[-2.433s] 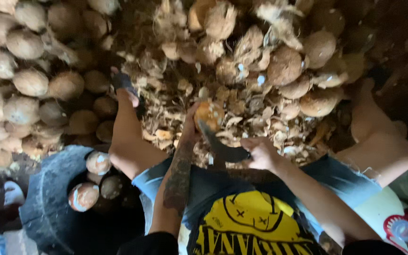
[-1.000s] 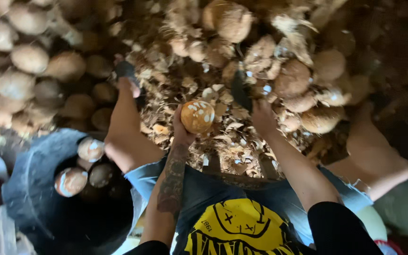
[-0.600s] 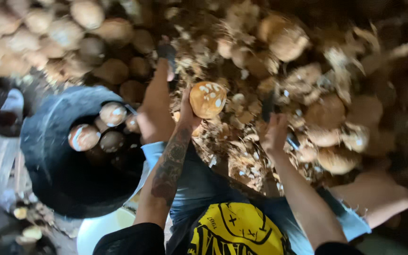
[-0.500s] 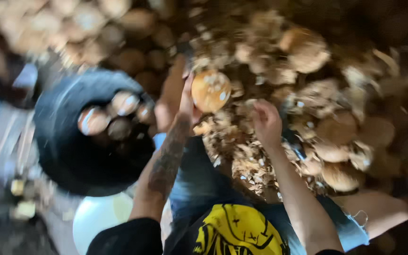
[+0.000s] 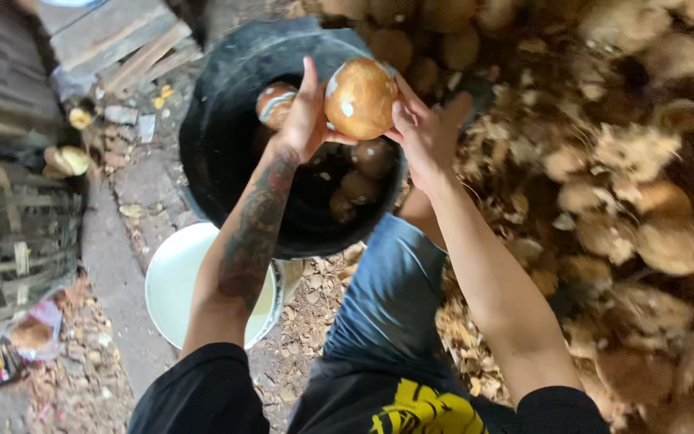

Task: The person sits on a large pile of coconuts and uses a knife to peel the husks off individual coconuts. They place the peeled coconuts into a black bucket nearby.

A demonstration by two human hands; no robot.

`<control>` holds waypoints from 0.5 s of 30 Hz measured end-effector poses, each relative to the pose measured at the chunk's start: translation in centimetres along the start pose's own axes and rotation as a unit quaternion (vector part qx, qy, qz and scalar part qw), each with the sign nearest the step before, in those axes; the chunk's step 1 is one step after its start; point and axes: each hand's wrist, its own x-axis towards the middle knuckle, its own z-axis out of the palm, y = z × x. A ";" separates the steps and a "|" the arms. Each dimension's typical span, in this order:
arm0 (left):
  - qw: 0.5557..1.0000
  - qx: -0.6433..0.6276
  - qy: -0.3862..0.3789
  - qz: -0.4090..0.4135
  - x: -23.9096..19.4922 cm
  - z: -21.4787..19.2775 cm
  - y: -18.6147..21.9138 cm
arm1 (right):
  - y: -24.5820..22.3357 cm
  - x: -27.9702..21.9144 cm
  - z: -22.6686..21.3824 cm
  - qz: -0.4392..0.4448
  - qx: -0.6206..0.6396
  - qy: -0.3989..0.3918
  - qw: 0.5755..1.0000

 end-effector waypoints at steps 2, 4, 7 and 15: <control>0.997 -0.026 0.061 -0.038 1.5 -2.9 -1.5 | 1.8 2.3 1.9 0.089 0.011 -0.024 0.996; 0.995 -0.052 0.079 -0.044 2.1 -5.0 -3.7 | 3.4 3.3 4.3 0.114 0.004 -0.008 0.993; 0.984 -0.095 0.122 -0.086 2.9 -7.9 -6.4 | 6.0 4.9 6.7 0.200 -0.023 0.023 0.979; 0.903 -0.215 0.230 -0.294 3.3 -13.3 -14.7 | 16.9 4.3 10.5 0.428 -0.093 0.032 0.899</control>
